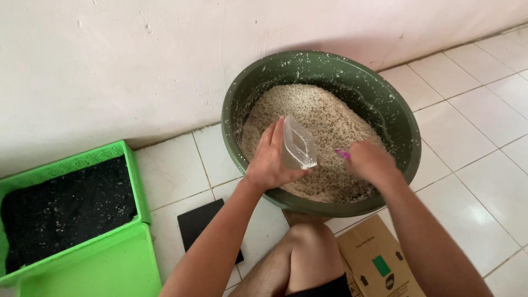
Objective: Scoop granular food material into small containers and weigh them on a digital scale
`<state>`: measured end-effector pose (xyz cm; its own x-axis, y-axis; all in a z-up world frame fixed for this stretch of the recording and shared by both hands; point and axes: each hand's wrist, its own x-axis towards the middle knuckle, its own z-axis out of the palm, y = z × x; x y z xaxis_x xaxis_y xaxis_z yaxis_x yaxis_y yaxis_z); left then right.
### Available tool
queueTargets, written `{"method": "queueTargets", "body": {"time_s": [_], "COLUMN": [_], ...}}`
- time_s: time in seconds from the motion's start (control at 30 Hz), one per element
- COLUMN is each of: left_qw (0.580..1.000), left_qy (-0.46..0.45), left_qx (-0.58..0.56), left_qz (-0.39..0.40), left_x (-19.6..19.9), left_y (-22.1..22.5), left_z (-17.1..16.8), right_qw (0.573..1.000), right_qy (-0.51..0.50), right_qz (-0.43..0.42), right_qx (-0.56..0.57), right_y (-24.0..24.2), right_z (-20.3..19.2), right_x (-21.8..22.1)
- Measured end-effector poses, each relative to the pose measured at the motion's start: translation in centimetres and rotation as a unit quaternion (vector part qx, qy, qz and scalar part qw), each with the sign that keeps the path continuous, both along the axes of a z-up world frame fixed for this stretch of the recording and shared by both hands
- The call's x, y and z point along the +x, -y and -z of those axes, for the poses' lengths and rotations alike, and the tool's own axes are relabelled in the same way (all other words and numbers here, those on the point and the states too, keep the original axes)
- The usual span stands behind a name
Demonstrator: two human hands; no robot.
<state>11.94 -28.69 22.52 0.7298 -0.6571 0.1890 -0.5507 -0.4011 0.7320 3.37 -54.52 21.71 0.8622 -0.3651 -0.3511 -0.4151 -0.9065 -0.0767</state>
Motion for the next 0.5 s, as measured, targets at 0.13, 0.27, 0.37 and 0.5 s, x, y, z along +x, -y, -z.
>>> {"method": "queueTargets", "body": {"time_s": [0.13, 0.27, 0.37, 0.5], "left_qw": [0.999, 0.998, 0.999, 0.995], "left_qy": [-0.031, -0.037, -0.006, 0.064], "left_qx": [-0.041, -0.042, -0.032, -0.079], "left_qz": [0.008, -0.029, -0.039, -0.024], "left_x": [0.1, 0.5, 0.9, 0.8], "left_y": [-0.8, -0.4, -0.1, -0.2], "left_z": [-0.5, 0.6, 1.5, 2.0], "right_qw": [0.995, 0.999, 0.996, 0.988], "right_qy": [0.057, 0.042, -0.004, -0.032], "right_qz": [-0.061, -0.032, 0.024, 0.040], "right_qx": [0.052, -0.007, -0.091, -0.146], "right_y": [-2.1, -3.4, -3.9, -0.7], "right_z": [-0.9, -5.6, -10.4, -10.2], "right_x": [-1.4, -3.3, -3.5, -1.0]}}
